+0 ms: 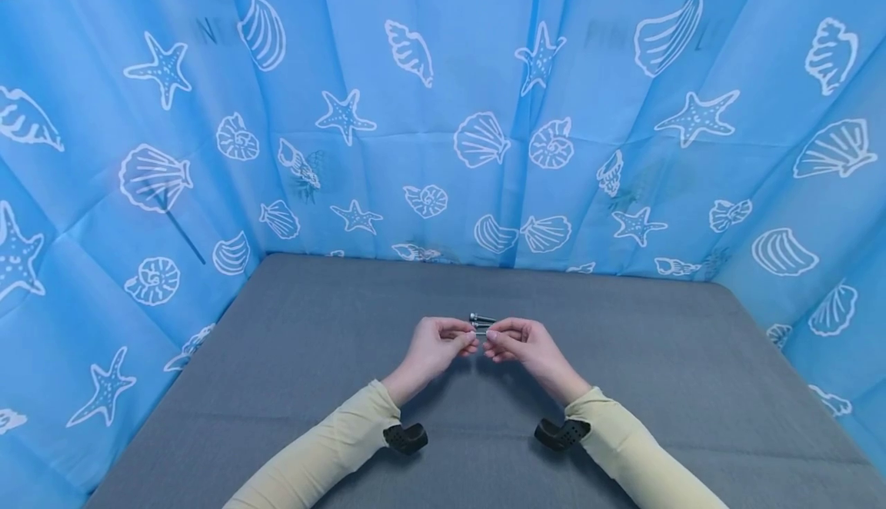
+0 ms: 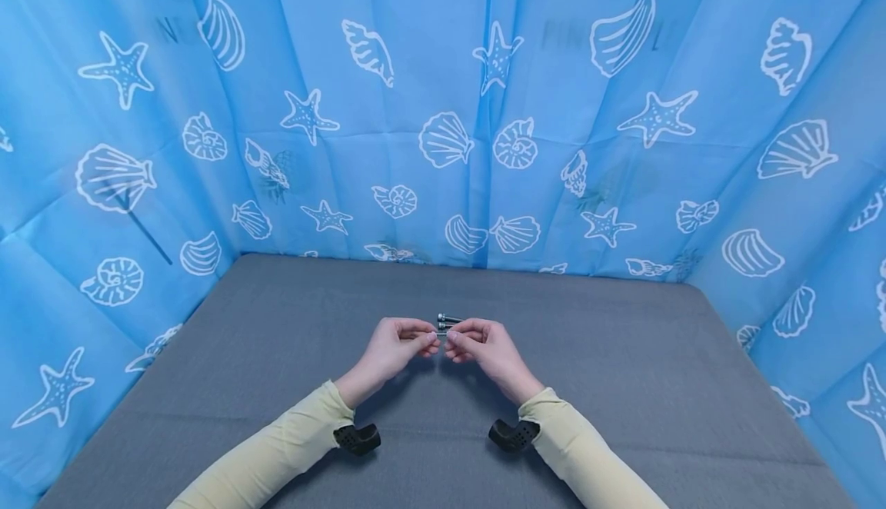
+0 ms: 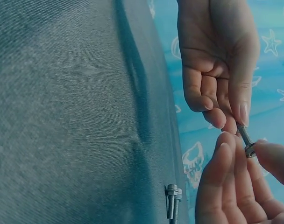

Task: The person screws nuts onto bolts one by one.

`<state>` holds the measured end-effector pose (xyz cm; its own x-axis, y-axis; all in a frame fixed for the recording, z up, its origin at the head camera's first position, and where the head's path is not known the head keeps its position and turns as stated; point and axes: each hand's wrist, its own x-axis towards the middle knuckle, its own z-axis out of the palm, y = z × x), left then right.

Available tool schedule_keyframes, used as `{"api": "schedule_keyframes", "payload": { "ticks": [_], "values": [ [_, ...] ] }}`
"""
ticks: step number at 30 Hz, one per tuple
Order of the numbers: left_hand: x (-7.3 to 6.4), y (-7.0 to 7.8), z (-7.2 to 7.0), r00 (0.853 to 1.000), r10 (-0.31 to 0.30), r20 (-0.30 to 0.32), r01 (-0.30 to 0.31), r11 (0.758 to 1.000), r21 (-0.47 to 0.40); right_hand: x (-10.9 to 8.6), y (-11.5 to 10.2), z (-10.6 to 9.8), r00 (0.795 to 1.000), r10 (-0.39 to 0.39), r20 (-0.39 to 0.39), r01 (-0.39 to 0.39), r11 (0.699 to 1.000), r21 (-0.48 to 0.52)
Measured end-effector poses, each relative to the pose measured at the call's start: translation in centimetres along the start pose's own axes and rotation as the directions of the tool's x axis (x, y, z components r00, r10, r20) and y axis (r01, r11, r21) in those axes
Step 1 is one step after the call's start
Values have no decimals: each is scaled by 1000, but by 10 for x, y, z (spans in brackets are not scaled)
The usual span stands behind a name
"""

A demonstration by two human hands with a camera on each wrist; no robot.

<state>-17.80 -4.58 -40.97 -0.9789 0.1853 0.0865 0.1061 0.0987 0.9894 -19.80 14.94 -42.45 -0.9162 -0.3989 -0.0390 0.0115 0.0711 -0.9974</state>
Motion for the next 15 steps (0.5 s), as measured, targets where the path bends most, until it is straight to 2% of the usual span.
{"api": "schedule_keyframes", "payload": {
  "ticks": [3, 6, 11, 15],
  "values": [
    [-7, 12, 0, 1000, 2, 5, -2, 1000, 1, 0, 1, 1, 1000, 23, 3, -23, 1000, -5],
    [-10, 16, -1, 1000, 2, 2, -2, 1000, 3, -1, 1, 0, 1000, 11, 15, -11, 1000, 11],
    [-9, 17, -1, 1000, 8, -2, -8, 1000, 11, -2, 0, -1, 999, -34, 23, 33, 999, 37],
    [-8, 16, -1, 1000, 12, 6, -12, 1000, 5, 0, 1, -1, 1000, -17, 3, 17, 1000, -5]
  ]
}}
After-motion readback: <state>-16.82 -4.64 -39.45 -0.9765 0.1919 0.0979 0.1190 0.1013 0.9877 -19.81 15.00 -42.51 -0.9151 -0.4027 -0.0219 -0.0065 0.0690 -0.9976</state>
